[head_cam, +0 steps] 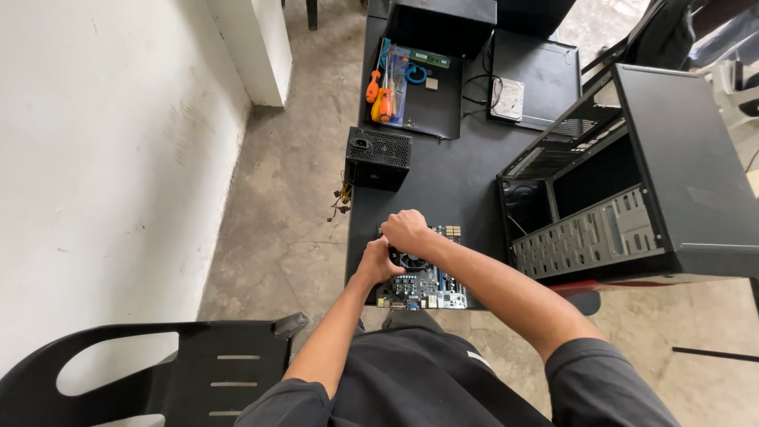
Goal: Installing a motherboard into a computer case and securing it with screws using a screwdriver.
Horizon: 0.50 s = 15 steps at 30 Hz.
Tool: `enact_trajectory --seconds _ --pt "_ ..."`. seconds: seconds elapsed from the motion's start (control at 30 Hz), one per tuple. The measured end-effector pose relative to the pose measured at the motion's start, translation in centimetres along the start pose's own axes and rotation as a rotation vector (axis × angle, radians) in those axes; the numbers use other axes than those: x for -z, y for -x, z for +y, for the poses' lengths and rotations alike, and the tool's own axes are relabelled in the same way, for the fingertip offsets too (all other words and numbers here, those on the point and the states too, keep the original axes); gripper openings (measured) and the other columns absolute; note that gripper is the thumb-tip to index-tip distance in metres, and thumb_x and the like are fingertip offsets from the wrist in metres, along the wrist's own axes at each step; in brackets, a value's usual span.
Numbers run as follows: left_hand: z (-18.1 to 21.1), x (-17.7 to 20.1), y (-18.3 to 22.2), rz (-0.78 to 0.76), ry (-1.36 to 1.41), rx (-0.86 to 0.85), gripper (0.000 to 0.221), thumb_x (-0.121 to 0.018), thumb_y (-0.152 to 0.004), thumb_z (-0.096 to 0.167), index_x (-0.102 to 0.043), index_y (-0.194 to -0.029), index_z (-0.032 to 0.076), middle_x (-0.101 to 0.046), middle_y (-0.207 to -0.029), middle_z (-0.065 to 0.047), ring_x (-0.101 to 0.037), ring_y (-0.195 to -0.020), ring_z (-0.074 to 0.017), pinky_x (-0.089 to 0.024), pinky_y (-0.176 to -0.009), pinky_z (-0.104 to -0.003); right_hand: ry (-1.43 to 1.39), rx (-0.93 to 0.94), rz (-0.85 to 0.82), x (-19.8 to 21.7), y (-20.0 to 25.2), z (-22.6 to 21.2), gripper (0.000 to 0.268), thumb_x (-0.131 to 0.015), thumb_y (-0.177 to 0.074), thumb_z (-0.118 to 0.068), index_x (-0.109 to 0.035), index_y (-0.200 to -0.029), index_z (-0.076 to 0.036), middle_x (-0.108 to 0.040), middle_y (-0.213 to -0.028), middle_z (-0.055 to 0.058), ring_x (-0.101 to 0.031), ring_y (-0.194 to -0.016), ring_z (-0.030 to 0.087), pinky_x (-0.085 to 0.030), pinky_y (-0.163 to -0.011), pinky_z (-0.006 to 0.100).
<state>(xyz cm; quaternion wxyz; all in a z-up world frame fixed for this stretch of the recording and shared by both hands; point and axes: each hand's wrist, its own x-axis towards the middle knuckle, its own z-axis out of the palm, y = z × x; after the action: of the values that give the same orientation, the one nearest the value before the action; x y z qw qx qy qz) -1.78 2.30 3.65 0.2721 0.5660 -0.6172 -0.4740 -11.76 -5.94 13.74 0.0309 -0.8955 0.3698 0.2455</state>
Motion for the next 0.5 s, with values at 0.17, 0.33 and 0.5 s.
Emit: enact_trajectory --seconds 0.17,0.33,0.5 --pt "3.7 1.6 1.5 0.016 -0.04 0.064 0.045 -0.089 -0.063 0.007 -0.062 -0.098 0.001 -0.07 -0.092 -0.016 -0.071 -0.092 -0.037 -0.053 -0.056 -0.042 -0.035 0.002 -0.009 0.3 0.6 -0.4 0.017 -0.073 -0.087 -0.024 -0.079 -0.093 -0.009 -0.079 -0.09 0.014 -0.077 -0.091 0.039 -0.063 -0.07 0.052" --pt "-0.1 -0.3 0.0 0.025 -0.036 0.001 0.079 -0.089 -0.066 0.013 -0.057 -0.137 -0.004 -0.071 -0.115 -0.024 -0.072 -0.098 -0.042 -0.065 -0.067 -0.046 0.188 0.064 0.048 0.5 -0.6 -0.8 0.014 -0.067 -0.09 -0.021 -0.08 -0.093 -0.015 -0.078 -0.09 0.009 -0.077 -0.091 0.035 -0.06 -0.072 0.052" --pt "2.0 1.0 0.6 -0.03 -0.12 0.058 0.086 -0.086 -0.073 0.018 -0.048 -0.147 -0.002 -0.064 -0.132 -0.027 -0.067 -0.112 -0.0475 -0.064 -0.077 -0.053 0.113 0.031 0.072 0.5 -0.8 -1.2 0.012 -0.07 -0.089 -0.018 -0.079 -0.093 -0.012 -0.075 -0.092 0.011 -0.077 -0.09 0.037 -0.062 -0.067 0.052"
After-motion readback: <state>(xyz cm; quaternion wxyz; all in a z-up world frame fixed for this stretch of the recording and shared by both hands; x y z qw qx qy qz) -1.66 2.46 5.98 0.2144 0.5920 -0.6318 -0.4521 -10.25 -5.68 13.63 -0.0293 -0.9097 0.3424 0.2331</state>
